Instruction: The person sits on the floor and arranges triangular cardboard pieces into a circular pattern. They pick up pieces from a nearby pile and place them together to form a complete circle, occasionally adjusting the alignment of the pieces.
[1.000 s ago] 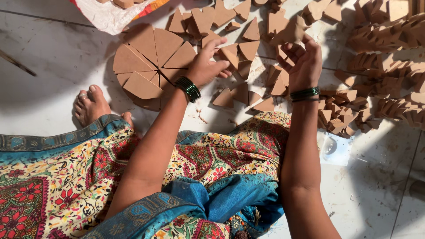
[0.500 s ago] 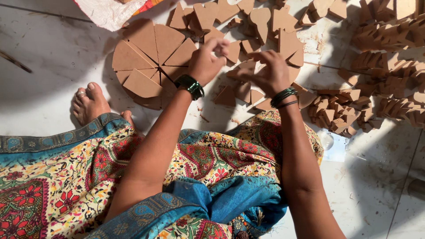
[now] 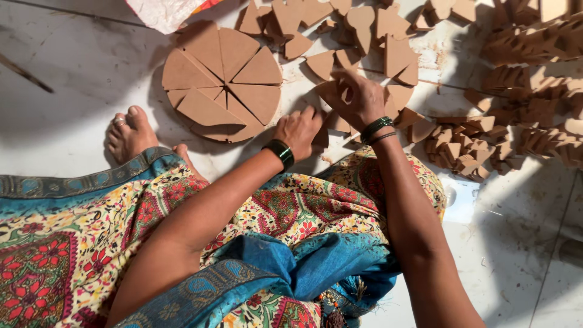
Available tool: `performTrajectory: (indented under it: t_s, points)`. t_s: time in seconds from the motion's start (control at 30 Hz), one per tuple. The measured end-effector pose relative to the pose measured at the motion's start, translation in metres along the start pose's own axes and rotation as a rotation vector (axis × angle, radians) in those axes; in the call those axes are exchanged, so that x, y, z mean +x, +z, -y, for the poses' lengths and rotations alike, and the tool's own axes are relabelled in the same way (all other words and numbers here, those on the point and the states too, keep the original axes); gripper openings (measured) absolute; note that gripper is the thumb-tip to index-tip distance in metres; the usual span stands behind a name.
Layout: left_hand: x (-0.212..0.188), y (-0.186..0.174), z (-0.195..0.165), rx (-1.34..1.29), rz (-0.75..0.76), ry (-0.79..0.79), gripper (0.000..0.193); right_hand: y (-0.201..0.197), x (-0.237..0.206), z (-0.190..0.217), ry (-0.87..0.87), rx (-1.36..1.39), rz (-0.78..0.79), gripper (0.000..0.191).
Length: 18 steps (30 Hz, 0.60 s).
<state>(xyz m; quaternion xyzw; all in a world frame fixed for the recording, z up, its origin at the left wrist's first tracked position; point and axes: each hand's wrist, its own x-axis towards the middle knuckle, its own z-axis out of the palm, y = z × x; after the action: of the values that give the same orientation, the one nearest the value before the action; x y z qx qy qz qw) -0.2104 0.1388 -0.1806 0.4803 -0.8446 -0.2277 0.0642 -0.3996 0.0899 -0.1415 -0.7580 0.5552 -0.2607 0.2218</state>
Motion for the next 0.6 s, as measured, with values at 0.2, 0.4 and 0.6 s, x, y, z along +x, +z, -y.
performTrajectory:
  t_s: [0.2, 0.4, 0.6]
  points:
    - [0.005, -0.018, 0.002, -0.253, 0.025, 0.008, 0.047, -0.005, 0.000, 0.004, 0.041, -0.089, 0.173, 0.041]
    - [0.009, -0.034, 0.025, -1.398, 0.197, 0.095, 0.048, 0.007, 0.004, -0.021, 0.098, 0.140, 0.053, 0.044]
    - [0.010, -0.036, 0.033, -1.816, 0.148, -0.080, 0.060, -0.001, 0.008, -0.030, 0.216, 0.600, -0.019, 0.040]
